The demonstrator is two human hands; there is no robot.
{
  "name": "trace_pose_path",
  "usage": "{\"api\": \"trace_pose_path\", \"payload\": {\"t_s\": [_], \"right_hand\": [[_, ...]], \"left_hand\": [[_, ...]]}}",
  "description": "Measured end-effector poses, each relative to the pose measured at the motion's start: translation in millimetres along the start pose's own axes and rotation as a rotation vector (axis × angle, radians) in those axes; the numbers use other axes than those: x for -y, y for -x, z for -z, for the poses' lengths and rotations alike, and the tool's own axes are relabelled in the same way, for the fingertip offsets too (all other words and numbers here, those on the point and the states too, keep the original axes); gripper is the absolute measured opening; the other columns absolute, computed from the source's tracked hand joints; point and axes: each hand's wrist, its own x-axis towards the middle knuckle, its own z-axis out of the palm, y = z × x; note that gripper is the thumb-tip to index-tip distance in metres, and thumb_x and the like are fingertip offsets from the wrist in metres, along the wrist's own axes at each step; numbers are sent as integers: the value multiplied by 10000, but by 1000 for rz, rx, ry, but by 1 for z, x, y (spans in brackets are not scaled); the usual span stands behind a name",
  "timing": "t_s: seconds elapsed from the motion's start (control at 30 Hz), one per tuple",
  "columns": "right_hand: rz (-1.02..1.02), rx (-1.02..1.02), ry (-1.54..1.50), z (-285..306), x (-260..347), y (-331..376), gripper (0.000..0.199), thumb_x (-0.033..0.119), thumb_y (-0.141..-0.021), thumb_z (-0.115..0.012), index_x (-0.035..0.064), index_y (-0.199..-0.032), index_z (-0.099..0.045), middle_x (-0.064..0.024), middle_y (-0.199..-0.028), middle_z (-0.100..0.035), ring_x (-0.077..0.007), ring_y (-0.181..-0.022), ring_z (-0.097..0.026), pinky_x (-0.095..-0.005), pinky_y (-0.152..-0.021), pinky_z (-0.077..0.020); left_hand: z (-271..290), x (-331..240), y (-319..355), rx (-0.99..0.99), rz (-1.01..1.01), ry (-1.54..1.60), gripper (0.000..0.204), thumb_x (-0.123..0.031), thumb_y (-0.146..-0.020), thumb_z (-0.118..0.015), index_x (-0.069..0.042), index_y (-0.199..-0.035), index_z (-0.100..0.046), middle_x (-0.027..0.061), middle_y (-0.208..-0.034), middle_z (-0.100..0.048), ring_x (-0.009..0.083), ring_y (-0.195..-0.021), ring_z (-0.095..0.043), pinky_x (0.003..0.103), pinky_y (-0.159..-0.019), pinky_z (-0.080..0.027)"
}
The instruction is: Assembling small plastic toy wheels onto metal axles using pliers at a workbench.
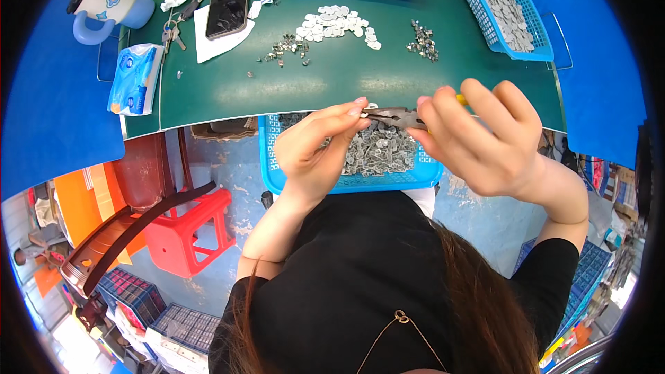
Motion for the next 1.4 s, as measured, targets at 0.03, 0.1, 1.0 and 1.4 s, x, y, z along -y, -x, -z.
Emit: {"api": "trace_pose_path", "payload": {"t_s": [0.03, 0.1, 1.0, 1.4], "right_hand": [[-65, 45, -51, 0, 1, 0, 191, 158, -643, -716, 23, -754, -640, -55, -796, -572, -176, -733, -549, -284, -508, -336], [-70, 57, -73, -1, -1, 6, 261, 164, -637, -746, 16, -834, -659, -77, -835, -585, -211, -749, -552, -299, -524, -360], [-667, 180, -269, -91, 13, 111, 321, 149, -746, -727, 68, -1047, -649, -63, -1046, -604, -266, -1016, -543, -390, -873, -404], [-688, 189, -110, -107, 22, 110, 312, 207, -809, -675, 134, -1112, -661, -76, -1166, -567, -275, -1120, -501, -433, -980, -330]], "left_hand": [[1, 0, 0, 9, 28, 22, 171, 125, -760, -680, 29, -898, -646, 187, -911, -692, 249, -867, -697, 292, -718, -585], [3, -1, 1, 22, 67, 46, 166, 140, -764, -671, 39, -894, -650, 190, -924, -685, 266, -892, -688, 303, -746, -577], [-9, 15, -6, 705, 453, -307, 223, -230, -783, -733, -49, -883, -650, 85, -774, -659, 220, -687, -654, 314, -635, -509], [-20, 65, -28, 436, -138, -802, 272, -252, -777, -700, -118, -1009, -653, 52, -1174, -566, 249, -1076, -531, 379, -833, -439]]}}
